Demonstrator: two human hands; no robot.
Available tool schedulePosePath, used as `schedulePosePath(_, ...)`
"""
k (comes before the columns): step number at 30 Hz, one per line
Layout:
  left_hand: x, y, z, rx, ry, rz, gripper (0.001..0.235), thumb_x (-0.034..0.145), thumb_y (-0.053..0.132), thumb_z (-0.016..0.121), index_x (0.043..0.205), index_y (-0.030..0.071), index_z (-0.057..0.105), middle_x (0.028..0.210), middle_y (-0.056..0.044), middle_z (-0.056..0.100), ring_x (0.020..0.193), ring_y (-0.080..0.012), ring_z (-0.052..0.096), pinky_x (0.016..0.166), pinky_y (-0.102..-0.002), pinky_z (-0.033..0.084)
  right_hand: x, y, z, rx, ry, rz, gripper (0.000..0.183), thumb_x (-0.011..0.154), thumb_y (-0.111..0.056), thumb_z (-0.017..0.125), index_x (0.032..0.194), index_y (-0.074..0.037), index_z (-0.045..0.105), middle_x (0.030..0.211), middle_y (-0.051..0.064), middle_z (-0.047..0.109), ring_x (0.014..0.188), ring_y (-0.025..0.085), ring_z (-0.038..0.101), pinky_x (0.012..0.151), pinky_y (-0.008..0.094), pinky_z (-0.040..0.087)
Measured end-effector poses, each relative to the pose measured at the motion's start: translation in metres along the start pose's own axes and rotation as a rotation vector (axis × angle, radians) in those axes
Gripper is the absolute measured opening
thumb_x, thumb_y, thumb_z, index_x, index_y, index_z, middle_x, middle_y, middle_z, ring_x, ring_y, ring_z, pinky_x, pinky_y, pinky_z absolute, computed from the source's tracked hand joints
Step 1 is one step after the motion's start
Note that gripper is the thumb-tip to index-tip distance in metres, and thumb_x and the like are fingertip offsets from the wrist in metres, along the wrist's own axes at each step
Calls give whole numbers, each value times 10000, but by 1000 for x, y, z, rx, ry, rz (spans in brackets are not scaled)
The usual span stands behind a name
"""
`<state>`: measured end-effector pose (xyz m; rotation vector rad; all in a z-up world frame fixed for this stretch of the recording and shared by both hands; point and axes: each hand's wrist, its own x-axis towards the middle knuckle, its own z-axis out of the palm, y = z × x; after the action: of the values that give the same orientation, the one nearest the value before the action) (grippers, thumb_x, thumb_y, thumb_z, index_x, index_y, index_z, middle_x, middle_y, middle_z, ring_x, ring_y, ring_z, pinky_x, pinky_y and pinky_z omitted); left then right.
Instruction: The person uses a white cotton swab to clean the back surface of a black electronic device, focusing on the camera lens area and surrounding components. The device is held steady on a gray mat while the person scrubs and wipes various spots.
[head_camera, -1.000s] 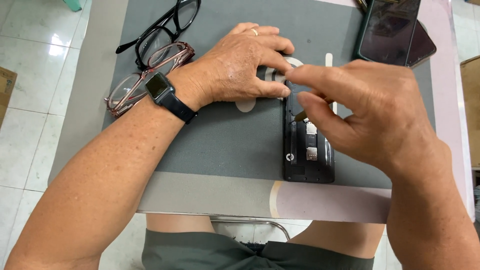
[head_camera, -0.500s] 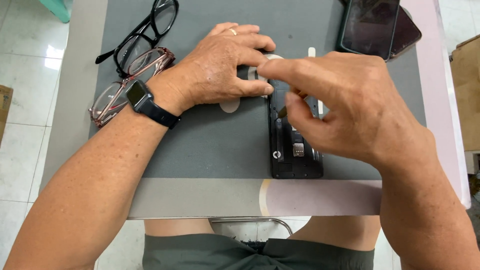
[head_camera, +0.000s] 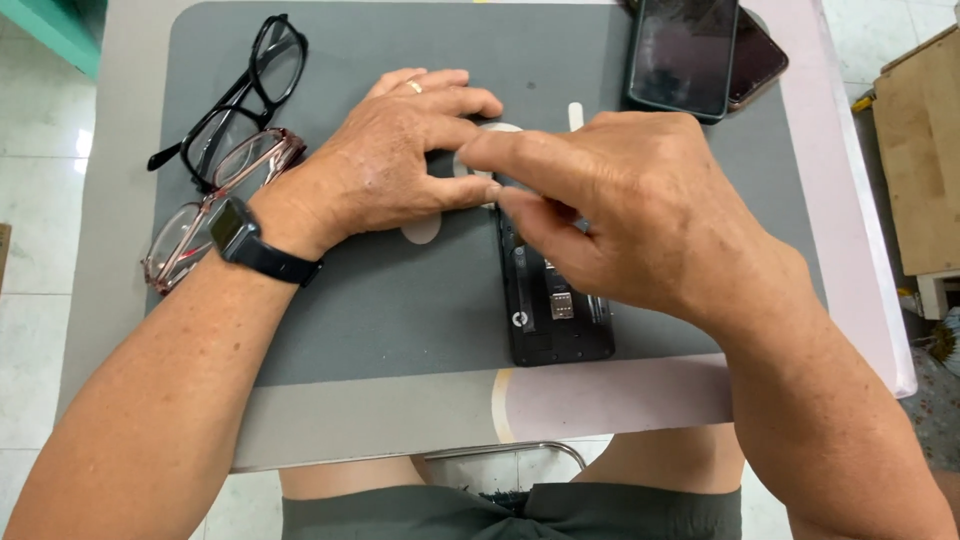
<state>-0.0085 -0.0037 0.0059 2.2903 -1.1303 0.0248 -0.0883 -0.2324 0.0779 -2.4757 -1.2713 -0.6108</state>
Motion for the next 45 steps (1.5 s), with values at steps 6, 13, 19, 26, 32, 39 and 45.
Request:
schedulePosePath(6,0,-5,4,6,8,18,276,897,414,743,1110,242,777,1377,7,625,1397,-343,462,1151,-533,218,3,-2,-7,9,-62,5,339,938,78,606,1220,-102,655,673,22,519,555,273,466,585,405,430)
schedulePosePath(13,-1,-10,7,58,60,69,275,940,422,734,1125,223,776,1315,-13,651,1344,-341,513,1112,-548,279,0,-1,0,71,22,-23,205,1057,18,762,1202,-126,745,743,0,595,533,247,447,560,376,424)
schedulePosePath(19,-2,-10,8,52,71,80,241,969,400,696,1119,233,784,1318,-21,656,1329,-341,518,1126,-563,270,4,-4,-5,94,11,-12,384,943,151,657,1152,-147,779,635,5,477,511,225,380,542,351,391)
schedulePosePath(26,-3,-11,10,34,72,79,218,955,373,673,1099,243,772,1326,-41,659,1350,-362,506,1128,-545,261,15,-13,-11,255,-115,-30,421,912,125,548,1247,-99,671,747,25,540,632,215,492,618,359,405)
schedulePosePath(32,-1,-12,10,27,63,65,253,934,436,705,1096,256,777,1312,-24,650,1341,-350,500,1126,-541,248,15,-13,-17,418,-183,18,507,831,118,500,1283,-60,644,1018,58,720,819,232,640,748,347,497)
schedulePosePath(39,-2,-1,8,37,51,15,285,978,482,643,1060,242,773,1331,-39,641,1365,-363,475,1130,-576,234,8,-7,-13,324,-137,77,419,943,142,598,1248,-117,720,817,-4,672,617,191,507,642,334,438)
schedulePosePath(45,-1,-1,20,175,115,121,425,865,528,817,1154,230,727,1280,-49,608,1291,-431,548,1045,-556,332,15,-7,-22,429,-220,14,538,799,151,450,1251,-59,653,943,34,702,685,197,581,645,315,458)
